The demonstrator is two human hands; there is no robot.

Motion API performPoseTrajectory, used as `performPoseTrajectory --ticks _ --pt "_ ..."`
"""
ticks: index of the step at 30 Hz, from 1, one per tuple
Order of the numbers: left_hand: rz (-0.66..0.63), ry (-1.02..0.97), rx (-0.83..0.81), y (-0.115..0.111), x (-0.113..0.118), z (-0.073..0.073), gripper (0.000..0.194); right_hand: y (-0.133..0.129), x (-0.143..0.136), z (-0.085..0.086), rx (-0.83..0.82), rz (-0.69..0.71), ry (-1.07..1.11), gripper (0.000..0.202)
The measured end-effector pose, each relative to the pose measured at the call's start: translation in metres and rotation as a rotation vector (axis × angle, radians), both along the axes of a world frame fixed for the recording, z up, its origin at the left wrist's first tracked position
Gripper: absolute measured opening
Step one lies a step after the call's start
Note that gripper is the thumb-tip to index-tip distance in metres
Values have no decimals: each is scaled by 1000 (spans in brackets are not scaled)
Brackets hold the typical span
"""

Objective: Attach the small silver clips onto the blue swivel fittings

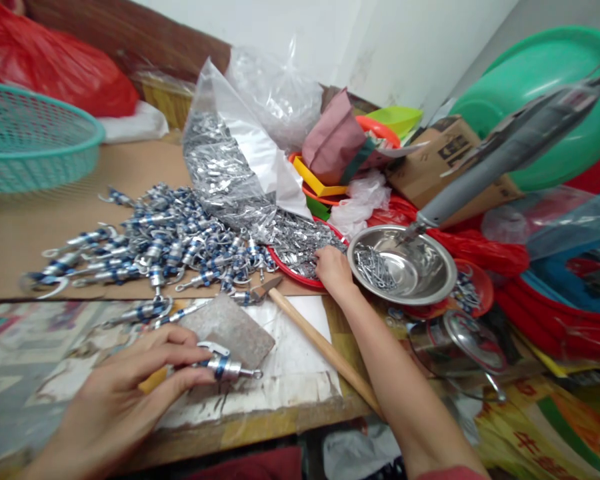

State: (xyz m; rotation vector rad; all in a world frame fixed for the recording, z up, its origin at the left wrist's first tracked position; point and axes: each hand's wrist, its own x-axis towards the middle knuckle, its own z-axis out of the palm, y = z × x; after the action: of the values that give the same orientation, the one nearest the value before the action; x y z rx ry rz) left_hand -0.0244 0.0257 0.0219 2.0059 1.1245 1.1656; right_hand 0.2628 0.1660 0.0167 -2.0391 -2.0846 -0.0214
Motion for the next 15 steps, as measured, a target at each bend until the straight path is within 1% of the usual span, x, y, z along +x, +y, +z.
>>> performPoseTrajectory --ticks 2,6,9,15 --pt "4 -17 -35 -1 0 1 12 4 0 -4 -9 7 -24 26" --pt "-6 -26 -102 -3 -4 0 16 -3 2 -4 1 41 -26 22" --pt "-19 -26 -123 -2 -5 0 16 -8 2 -4 7 76 2 20" --pt "18 -27 -167 1 -2 2 16 -10 -9 -7 48 98 90 12"
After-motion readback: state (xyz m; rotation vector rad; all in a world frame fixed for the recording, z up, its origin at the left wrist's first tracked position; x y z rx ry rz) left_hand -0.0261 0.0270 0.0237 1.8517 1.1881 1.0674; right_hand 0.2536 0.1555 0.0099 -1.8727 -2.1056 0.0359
